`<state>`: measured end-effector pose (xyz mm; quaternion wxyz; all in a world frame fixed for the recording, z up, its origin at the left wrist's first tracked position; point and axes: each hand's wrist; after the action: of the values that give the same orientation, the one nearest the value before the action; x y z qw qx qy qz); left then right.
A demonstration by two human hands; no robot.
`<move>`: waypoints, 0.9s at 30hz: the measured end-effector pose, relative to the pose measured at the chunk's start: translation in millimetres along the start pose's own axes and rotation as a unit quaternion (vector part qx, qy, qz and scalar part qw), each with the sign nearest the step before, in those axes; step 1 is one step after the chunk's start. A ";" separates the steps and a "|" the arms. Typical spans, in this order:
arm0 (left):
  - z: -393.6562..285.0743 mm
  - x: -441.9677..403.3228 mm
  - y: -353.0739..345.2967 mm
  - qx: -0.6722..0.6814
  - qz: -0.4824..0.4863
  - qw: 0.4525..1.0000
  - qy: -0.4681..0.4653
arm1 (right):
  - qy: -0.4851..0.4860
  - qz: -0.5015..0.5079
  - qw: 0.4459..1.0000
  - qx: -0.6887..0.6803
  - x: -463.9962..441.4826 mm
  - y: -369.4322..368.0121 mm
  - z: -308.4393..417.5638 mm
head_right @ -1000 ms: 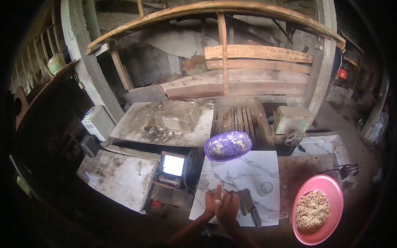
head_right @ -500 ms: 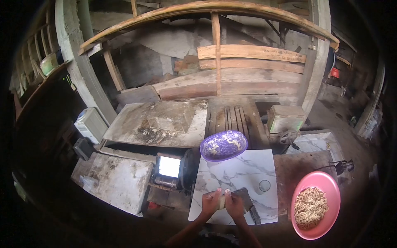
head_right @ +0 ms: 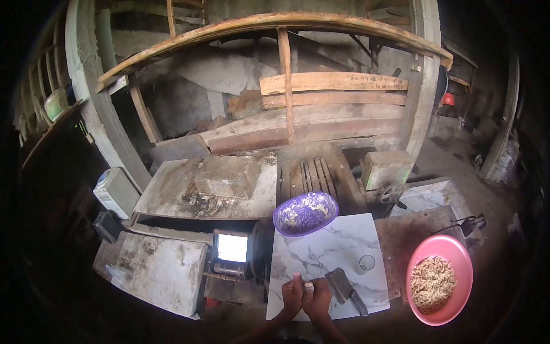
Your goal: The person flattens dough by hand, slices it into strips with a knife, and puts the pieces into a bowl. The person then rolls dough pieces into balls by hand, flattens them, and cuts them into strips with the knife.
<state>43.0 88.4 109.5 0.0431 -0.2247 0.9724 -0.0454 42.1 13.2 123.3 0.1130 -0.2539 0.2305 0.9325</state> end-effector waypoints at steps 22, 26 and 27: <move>22.4 -24.9 51.1 -0.028 0.105 0.988 0.105 | -0.235 0.115 0.949 -0.174 24.1 -24.9 3.2; 24.9 -21.8 48.5 0.001 0.080 0.994 0.079 | -0.180 0.120 0.975 -0.044 9.4 -19.7 4.2; 22.4 -18.8 47.7 0.027 0.076 0.995 0.057 | -0.179 0.124 0.975 -0.046 8.1 -18.5 3.3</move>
<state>41.5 137.8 83.3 -0.0033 -0.1457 0.9860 -0.0812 39.9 31.6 114.7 0.0244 -0.0576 0.1935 0.9791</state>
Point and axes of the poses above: each hand's wrist, its own x-axis away from the middle knuckle, its own y-axis out of the back of the hand, z = x × y, and after that the axes turned 1 degree about x, right-handed
